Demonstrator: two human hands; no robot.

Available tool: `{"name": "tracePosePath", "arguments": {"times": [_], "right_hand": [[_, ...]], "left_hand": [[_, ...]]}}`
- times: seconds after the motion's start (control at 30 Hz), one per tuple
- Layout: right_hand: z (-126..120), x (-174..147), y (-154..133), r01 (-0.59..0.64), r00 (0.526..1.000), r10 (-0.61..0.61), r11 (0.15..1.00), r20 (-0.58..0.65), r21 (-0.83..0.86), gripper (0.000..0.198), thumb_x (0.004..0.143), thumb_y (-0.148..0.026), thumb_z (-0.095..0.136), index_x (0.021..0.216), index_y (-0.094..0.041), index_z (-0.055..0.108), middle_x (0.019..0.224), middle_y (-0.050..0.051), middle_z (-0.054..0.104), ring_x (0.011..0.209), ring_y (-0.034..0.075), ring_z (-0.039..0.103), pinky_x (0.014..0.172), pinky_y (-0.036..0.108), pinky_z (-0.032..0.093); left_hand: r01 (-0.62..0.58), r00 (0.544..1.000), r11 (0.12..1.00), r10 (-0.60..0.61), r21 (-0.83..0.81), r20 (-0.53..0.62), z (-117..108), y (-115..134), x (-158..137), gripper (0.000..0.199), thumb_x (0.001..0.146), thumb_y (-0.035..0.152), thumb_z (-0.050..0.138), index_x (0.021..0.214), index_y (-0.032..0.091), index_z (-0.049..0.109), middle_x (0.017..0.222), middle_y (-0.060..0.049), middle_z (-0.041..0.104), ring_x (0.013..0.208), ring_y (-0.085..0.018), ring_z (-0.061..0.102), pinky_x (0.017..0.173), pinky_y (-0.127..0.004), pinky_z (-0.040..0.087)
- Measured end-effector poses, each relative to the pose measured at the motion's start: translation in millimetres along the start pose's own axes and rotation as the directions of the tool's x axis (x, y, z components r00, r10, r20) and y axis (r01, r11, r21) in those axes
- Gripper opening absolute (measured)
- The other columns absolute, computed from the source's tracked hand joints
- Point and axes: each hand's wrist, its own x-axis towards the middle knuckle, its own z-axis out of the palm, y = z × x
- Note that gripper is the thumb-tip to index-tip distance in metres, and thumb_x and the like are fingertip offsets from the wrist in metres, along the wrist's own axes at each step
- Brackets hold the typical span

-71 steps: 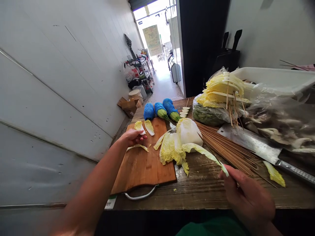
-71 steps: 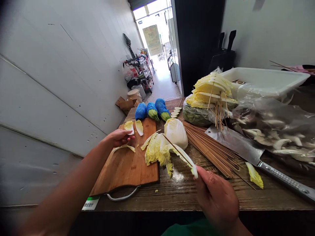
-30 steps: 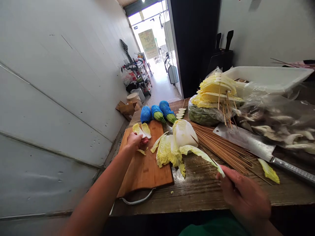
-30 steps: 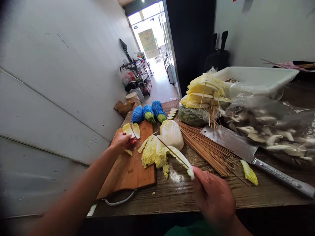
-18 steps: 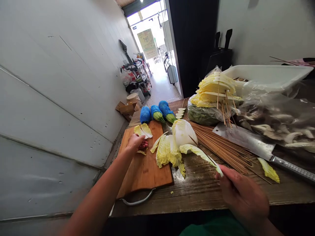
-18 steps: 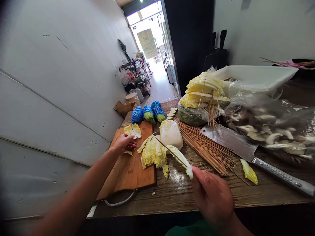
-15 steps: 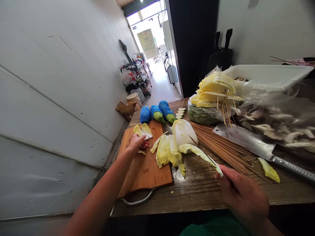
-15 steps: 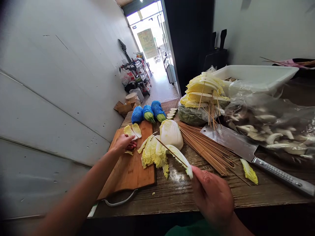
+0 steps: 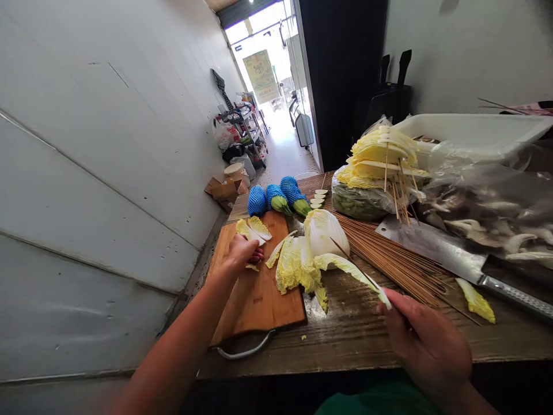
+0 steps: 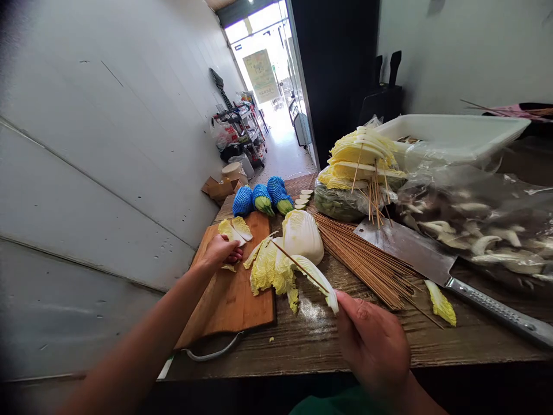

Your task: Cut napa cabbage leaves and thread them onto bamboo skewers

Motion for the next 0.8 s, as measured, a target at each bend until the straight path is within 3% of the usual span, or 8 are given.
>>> {"name": "tracePosePath", "arguments": {"times": [0.13,0.23,0.33,0.47,0.6,0.8], "right_hand": [[0,0,0,0.019,1.0,-0.019,1.0,0.007,0.008,0.012,0.088,-0.021,0.051,0.094,-0.017,0.061,0.075,0.003,0.073,0.062,0.012,0.066,0.063,0.02,0.05],[0,0,1,0.026,1.0,-0.026,1.0,0.01,0.007,0.012,0.088,-0.02,0.051,0.095,-0.016,0.061,0.075,0.003,0.073,0.063,0.013,0.066,0.063,0.021,0.05],[0,0,0,0.028,1.0,-0.028,1.0,0.004,-0.005,0.012,0.088,-0.02,0.051,0.094,-0.016,0.061,0.074,0.003,0.073,0.062,0.013,0.066,0.063,0.021,0.05],[0,2,-1,0.023,1.0,-0.023,1.0,0.001,-0.013,0.012,0.089,-0.021,0.049,0.093,-0.018,0.061,0.073,0.002,0.073,0.06,0.013,0.066,0.061,0.021,0.05],[0,2,-2,0.009,1.0,-0.009,1.0,0.019,0.001,0.014,0.089,-0.021,0.048,0.094,-0.02,0.061,0.074,0.002,0.073,0.061,0.014,0.067,0.06,0.022,0.051],[-1,0,0,0.001,1.0,-0.001,1.0,0.029,0.004,0.015,0.088,-0.021,0.05,0.098,-0.021,0.061,0.074,0.002,0.073,0.061,0.015,0.067,0.06,0.024,0.051]], "left_hand": [[-0.042,0.999,0.989,0.046,0.14,-0.027,0,-1,1,0.024,0.084,0.029,0.054,0.1,0.011,0.056,0.079,-0.004,0.063,0.063,-0.012,0.06,0.056,-0.027,0.051],[-0.112,0.985,0.959,0.142,0.259,-0.1,-6,1,1,0.027,0.079,0.023,0.058,0.102,0.009,0.054,0.063,-0.003,0.064,0.054,-0.015,0.061,0.051,-0.026,0.048],[-0.18,0.949,0.895,0.267,0.409,-0.169,-18,4,-3,0.036,0.075,0.02,0.058,0.109,0.011,0.051,0.068,-0.007,0.067,0.063,-0.02,0.065,0.056,-0.027,0.048],[-0.215,0.88,0.751,0.426,0.624,-0.211,-30,6,-11,0.042,0.075,0.02,0.053,0.116,0.013,0.047,0.093,-0.017,0.066,0.092,-0.031,0.061,0.073,-0.037,0.046],[-0.202,0.867,0.629,0.472,0.751,-0.162,-27,5,-11,0.031,0.077,0.016,0.049,0.107,0.011,0.054,0.088,-0.021,0.064,0.096,-0.037,0.058,0.075,-0.042,0.042],[-0.314,0.868,0.522,0.496,0.793,0.016,-14,6,-6,0.018,0.078,0.025,0.051,0.089,0.015,0.061,0.078,-0.017,0.064,0.083,-0.032,0.062,0.068,-0.034,0.042]]}}
